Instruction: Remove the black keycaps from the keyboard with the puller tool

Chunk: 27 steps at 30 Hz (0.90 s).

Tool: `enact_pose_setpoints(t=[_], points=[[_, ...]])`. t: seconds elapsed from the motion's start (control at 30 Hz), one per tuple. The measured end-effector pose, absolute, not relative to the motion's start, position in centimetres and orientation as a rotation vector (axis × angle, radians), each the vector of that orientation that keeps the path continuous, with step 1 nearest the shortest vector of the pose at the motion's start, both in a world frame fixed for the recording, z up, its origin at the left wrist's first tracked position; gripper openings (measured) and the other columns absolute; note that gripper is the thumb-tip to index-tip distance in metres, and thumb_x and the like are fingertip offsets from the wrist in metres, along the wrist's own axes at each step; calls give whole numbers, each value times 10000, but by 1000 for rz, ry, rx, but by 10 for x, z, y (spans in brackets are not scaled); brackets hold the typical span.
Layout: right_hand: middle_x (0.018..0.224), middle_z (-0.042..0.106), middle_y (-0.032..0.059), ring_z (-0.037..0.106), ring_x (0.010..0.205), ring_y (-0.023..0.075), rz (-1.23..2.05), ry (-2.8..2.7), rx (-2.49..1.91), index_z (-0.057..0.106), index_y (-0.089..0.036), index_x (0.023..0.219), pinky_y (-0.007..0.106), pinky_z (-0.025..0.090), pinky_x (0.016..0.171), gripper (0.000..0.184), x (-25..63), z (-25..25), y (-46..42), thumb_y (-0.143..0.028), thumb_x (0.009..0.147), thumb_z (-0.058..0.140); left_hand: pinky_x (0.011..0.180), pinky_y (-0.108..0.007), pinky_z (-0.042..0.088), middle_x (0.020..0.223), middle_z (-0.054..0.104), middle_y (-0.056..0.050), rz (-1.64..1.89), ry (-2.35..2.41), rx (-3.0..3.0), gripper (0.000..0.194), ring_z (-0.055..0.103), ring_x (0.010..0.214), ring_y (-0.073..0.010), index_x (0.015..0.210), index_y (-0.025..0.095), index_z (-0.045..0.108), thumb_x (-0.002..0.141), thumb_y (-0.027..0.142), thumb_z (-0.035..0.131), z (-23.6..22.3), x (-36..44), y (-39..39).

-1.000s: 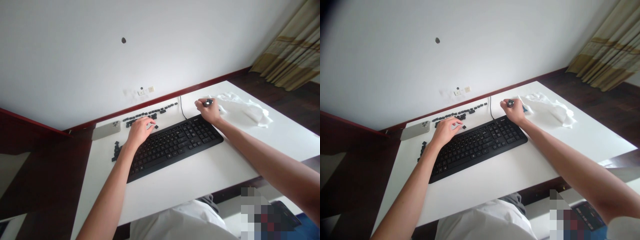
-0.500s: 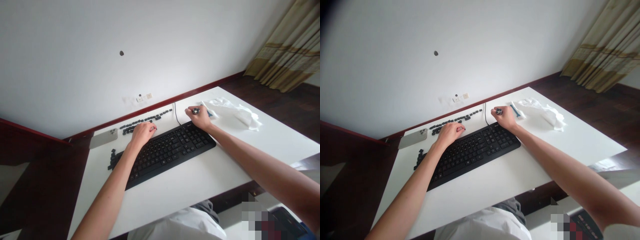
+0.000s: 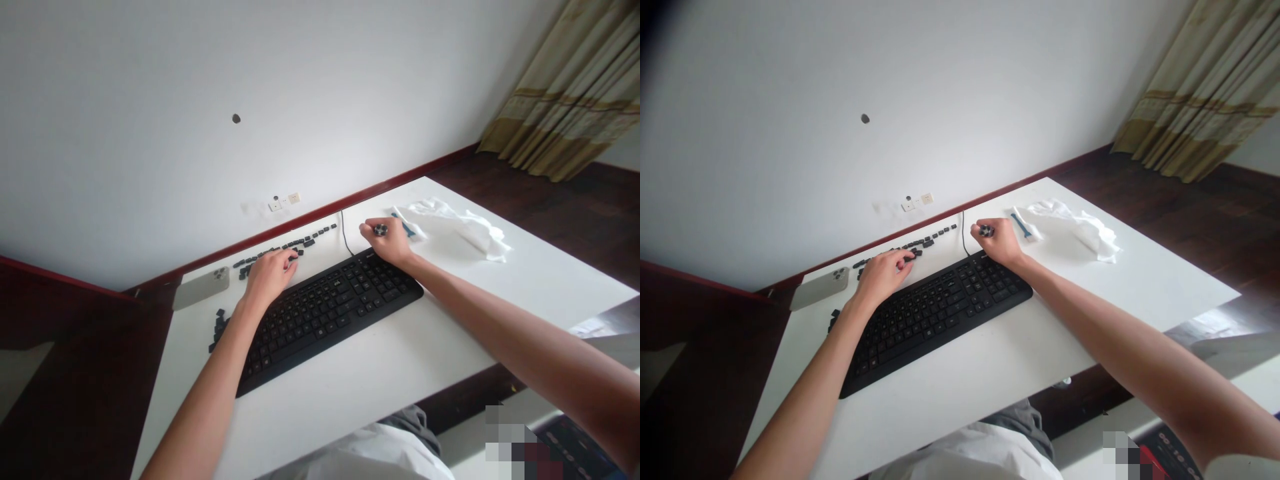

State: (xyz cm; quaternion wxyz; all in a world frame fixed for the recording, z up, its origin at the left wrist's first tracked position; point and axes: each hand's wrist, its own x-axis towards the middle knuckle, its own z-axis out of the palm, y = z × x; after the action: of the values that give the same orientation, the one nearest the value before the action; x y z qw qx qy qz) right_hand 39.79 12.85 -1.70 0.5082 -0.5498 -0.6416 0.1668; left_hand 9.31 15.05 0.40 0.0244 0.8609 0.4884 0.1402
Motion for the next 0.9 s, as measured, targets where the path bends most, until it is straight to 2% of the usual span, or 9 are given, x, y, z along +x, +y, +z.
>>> enact_pose_setpoints(t=[0.13, 0.2, 0.23, 0.33, 0.43, 0.6, 0.9], points=[[606, 239, -36, 244, 585, 108, 442, -1523, -1331, 256, -214, 600, 307, 212, 554, 399, 396, -19, 130, -248, 882, 536, 755, -307, 503, 842, 663, -9, 518, 1388, 2561, 199, 627, 802, -176, 1073, 251, 734, 1005, 377, 596, 18, 67, 85], [606, 231, -37, 239, 584, 108, 449, -1508, -1347, 238, -218, 605, 310, 203, 548, 411, 396, -21, 131, -250, 884, 538, 824, -326, 533, 962, 679, -36, 499, 1295, 2536, 248, 639, 905, -190, 1142, 258, 720, 1007, 426, 598, 19, 57, 46], [603, 228, -38, 239, 583, 108, 450, -1506, -1357, 237, -219, 603, 311, 200, 546, 416, 396, -21, 132, -253, 886, 539, 901, -359, 540, 1057, 680, -59, 522, 1262, 2564, 296, 639, 1004, -216, 1190, 257, 709, 985, 455, 630, 17, 52, 28], [588, 248, -39, 257, 576, 110, 468, -1513, -1394, 273, -218, 585, 314, 203, 545, 412, 396, -24, 133, -266, 899, 535, 1096, -524, 474, 1372, 593, -110, 430, 1248, 2741, 594, 534, 1291, -337, 1387, 295, 631, 871, 570, 739, 2, 39, -10], [569, 293, -38, 286, 568, 115, 496, -1534, -1426, 315, -219, 576, 316, 216, 544, 407, 397, -27, 135, -280, 908, 542, 1161, -553, 437, 1534, 482, -114, 347, 1288, 2803, 667, 433, 1423, -368, 1480, 292, 558, 885, 536, 735, -17, 27, -20], [551, 309, -37, 285, 556, 121, 470, -1530, -1451, 311, -227, 568, 317, 228, 533, 447, 398, -31, 137, -326, 928, 557, 1192, -537, 432, 1557, 480, -100, 306, 1264, 2832, 587, 410, 1469, -333, 1520, 290, 513, 981, 501, 614, -30, 14, -7], [535, 351, -34, 299, 551, 123, 440, -1562, -1421, 335, -224, 568, 298, 251, 524, 426, 399, -31, 138, -322, 924, 547, 1192, -549, 454, 1533, 522, -98, 386, 1162, 2827, 604, 449, 1455, -336, 1521, 312, 517, 965, 516, 634, -32, 11, 5]])
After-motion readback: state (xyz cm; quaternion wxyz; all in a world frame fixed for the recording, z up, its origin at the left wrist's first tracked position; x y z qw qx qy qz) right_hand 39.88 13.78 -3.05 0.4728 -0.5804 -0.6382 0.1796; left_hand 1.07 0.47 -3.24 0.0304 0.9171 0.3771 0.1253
